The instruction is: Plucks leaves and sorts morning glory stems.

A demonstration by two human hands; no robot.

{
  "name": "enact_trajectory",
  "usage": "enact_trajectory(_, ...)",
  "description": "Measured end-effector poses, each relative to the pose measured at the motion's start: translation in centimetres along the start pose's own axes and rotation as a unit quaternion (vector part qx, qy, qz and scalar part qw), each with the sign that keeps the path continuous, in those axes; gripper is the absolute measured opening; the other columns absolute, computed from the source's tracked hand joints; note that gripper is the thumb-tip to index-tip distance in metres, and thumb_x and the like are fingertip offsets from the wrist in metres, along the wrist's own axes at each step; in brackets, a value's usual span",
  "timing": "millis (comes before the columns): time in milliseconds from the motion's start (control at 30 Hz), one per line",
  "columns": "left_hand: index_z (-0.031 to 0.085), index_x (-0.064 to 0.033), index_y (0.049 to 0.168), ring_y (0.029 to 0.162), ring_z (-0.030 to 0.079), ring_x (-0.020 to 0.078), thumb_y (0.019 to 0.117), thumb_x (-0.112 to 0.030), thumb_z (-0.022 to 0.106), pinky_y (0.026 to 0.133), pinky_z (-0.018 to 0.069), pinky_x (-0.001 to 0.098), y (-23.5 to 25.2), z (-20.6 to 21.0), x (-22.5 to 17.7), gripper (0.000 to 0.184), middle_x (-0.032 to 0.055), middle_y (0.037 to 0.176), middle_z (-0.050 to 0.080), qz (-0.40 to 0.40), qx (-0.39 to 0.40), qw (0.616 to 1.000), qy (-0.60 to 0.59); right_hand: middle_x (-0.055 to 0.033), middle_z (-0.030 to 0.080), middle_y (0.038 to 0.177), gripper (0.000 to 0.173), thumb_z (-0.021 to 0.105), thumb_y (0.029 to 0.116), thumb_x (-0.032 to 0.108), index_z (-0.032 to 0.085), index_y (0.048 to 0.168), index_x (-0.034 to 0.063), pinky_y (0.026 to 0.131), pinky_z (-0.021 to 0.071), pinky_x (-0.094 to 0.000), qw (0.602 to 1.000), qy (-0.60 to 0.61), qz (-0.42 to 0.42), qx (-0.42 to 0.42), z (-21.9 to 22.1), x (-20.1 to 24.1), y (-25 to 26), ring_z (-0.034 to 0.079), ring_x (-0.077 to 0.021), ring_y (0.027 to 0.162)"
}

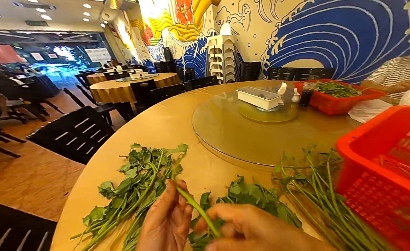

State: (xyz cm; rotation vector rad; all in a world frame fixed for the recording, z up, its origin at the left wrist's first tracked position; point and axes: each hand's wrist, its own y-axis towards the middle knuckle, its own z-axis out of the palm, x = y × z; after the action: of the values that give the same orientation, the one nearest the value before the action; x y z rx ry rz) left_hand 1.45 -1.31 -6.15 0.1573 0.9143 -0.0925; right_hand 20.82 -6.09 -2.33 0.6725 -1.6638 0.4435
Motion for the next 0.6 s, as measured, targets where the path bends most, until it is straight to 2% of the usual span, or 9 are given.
enact_trajectory(67, 0.062, -0.0135, 0.11, 0.063, 0.065, -0.0013, 0.1123, -0.038, 0.014, 0.051, 0.052, 0.0117, 0.7, -0.5, 0.2, 0.054, -0.0044, 0.081, 0.071, -0.005, 0.005, 0.999, 0.032, -0.0006, 0.064, 0.073, 0.032, 0.047, 0.1079, 0.016, 0.058, 0.134, 0.0008, 0.045, 0.0412, -0.0177, 0.997, 0.033, 0.017, -0.074, -0.6, 1.6, 0.0, 0.049, -0.0011, 0.05)
enact_trajectory(133, 0.063, -0.0129, 0.119, 0.067, 0.068, 0.0005, 0.1123, -0.039, 0.014, 0.051, 0.0529, 0.0129, 1.2, -1.0, 0.3, 0.056, -0.0037, 0.087, 0.073, -0.009, 0.001, 0.997, 0.083, 0.0031, 0.065, 0.069, 0.031, 0.046, 0.1094, 0.019, 0.062, 0.131, 0.0039, 0.04, 0.0318, -0.0121, 0.989, 0.014, 0.027, -0.144, -2.2, 3.9, -0.7, 0.042, 0.005, 0.045)
enact_trajectory(200, 0.063, -0.0095, 0.122, 0.068, 0.07, 0.0047, 0.113, -0.028, 0.021, 0.049, 0.054, 0.0163, 1.6, -1.5, 0.4, 0.047, 0.0003, 0.089, 0.073, -0.013, -0.017, 0.988, 0.15, 0.0026, 0.065, 0.068, 0.031, 0.046, 0.1097, 0.018, 0.063, 0.133, 0.0067, 0.038, 0.0276, -0.0133, 0.975, -0.086, 0.045, -0.202, -4.1, 6.4, -2.2, 0.04, 0.0033, 0.043)
enact_trajectory(267, 0.062, -0.0068, 0.124, 0.074, 0.072, 0.0102, 0.1115, -0.022, 0.031, 0.053, 0.0561, 0.0207, 1.8, -1.8, 0.6, 0.037, 0.0045, 0.095, 0.074, -0.025, -0.027, 0.975, 0.22, 0.0025, 0.066, 0.069, 0.033, 0.049, 0.1088, 0.02, 0.063, 0.137, 0.0114, 0.038, 0.0316, -0.0167, 0.932, -0.232, 0.087, -0.263, -5.4, 7.6, -4.2, 0.046, -0.0013, 0.045)
enact_trajectory(333, 0.063, -0.0043, 0.124, 0.083, 0.072, 0.0154, 0.1108, -0.02, 0.038, 0.062, 0.0589, 0.0256, 1.8, -1.8, 0.9, 0.032, 0.007, 0.102, 0.073, -0.036, -0.038, 0.966, 0.253, 0.0013, 0.068, 0.072, 0.037, 0.052, 0.1077, 0.021, 0.06, 0.144, 0.0157, 0.047, 0.0454, -0.0223, 0.881, -0.344, 0.159, -0.284, -6.5, 6.9, -6.6, 0.057, -0.0064, 0.053)
enact_trajectory(400, 0.063, -0.0034, 0.123, 0.094, 0.072, 0.0185, 0.1099, -0.018, 0.043, 0.076, 0.0602, 0.0302, 2.0, -1.9, 1.2, 0.029, 0.0086, 0.11, 0.071, -0.041, -0.045, 0.963, 0.261, -0.0052, 0.07, 0.08, 0.037, 0.055, 0.1071, 0.022, 0.061, 0.143, 0.0149, 0.06, 0.054, -0.0337, 0.821, -0.42, 0.264, -0.283, -7.2, 4.4, -9.0, 0.064, -0.0154, 0.064)
enact_trajectory(500, 0.063, -0.0056, 0.126, 0.117, 0.063, 0.0227, 0.1082, -0.02, 0.049, 0.094, 0.0527, 0.0392, 2.2, -2.3, 1.4, 0.027, 0.0095, 0.126, 0.066, -0.045, -0.054, 0.952, 0.298, -0.0281, 0.068, 0.116, 0.043, 0.062, 0.1034, 0.02, 0.058, 0.144, 0.0049, 0.09, 0.0515, -0.0627, 0.716, -0.5, 0.408, -0.267, -7.4, -0.1, -11.7, 0.067, -0.0466, 0.102)
enact_trajectory(567, 0.062, -0.0081, 0.129, 0.129, 0.055, 0.0265, 0.1074, -0.024, 0.052, 0.102, 0.046, 0.0479, 2.2, -2.5, 1.4, 0.029, 0.0097, 0.137, 0.061, -0.061, -0.056, 0.94, 0.331, -0.0379, 0.053, 0.135, 0.056, 0.07, 0.0974, 0.016, 0.052, 0.147, -0.0011, 0.096, 0.0459, -0.0704, 0.702, -0.539, 0.373, -0.28, -6.0, -2.3, -13.1, 0.057, -0.0583, 0.118)
enact_trajectory(600, 0.061, -0.009, 0.131, 0.132, 0.052, 0.0279, 0.1072, -0.026, 0.052, 0.104, 0.0433, 0.0518, 2.3, -2.5, 1.4, 0.03, 0.0099, 0.139, 0.059, -0.072, -0.055, 0.934, 0.345, -0.0408, 0.051, 0.137, 0.057, 0.073, 0.0938, 0.014, 0.054, 0.144, -0.0038, 0.098, 0.0437, -0.0724, 0.708, -0.565, 0.305, -0.294, -5.0, -3.0, -13.4, 0.053, -0.0614, 0.122)
